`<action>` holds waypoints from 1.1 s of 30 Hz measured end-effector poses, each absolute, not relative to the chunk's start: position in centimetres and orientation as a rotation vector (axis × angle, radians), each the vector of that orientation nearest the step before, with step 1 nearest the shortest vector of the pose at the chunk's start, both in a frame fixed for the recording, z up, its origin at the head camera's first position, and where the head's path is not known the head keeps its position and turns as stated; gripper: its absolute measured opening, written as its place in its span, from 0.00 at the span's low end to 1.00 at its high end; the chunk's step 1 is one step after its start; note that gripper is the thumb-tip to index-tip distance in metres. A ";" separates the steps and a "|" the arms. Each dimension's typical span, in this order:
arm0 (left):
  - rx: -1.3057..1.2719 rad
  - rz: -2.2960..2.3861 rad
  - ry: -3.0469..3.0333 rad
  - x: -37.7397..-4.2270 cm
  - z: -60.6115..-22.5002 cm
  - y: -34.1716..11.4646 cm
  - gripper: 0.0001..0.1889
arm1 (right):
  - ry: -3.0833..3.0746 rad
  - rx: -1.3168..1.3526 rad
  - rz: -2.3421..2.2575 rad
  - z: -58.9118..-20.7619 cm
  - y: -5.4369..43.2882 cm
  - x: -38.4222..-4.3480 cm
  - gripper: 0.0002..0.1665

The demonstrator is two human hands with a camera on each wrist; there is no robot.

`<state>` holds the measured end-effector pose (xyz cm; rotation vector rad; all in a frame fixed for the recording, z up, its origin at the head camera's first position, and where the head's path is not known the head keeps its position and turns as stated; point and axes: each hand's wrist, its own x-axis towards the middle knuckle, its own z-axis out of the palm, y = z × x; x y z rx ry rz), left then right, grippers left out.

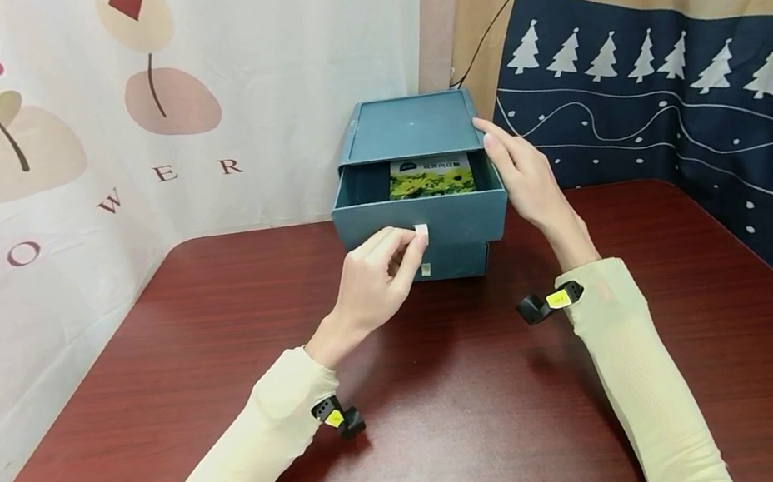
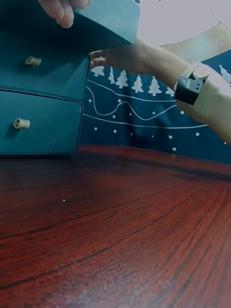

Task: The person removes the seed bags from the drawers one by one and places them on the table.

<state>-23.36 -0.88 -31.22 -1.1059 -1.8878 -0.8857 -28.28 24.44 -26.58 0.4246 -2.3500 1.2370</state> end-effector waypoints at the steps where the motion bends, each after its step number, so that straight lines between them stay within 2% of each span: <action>1: -1.107 -0.885 -1.886 -23.4 -31.3 -0.9 0.07 | -2.352 0.422 1.238 -26.6 24.4 -28.2 0.31; 33: -1.133 -0.851 -1.792 -22.4 -31.7 -1.0 0.07 | -2.373 0.407 1.279 -26.6 24.5 -28.2 0.32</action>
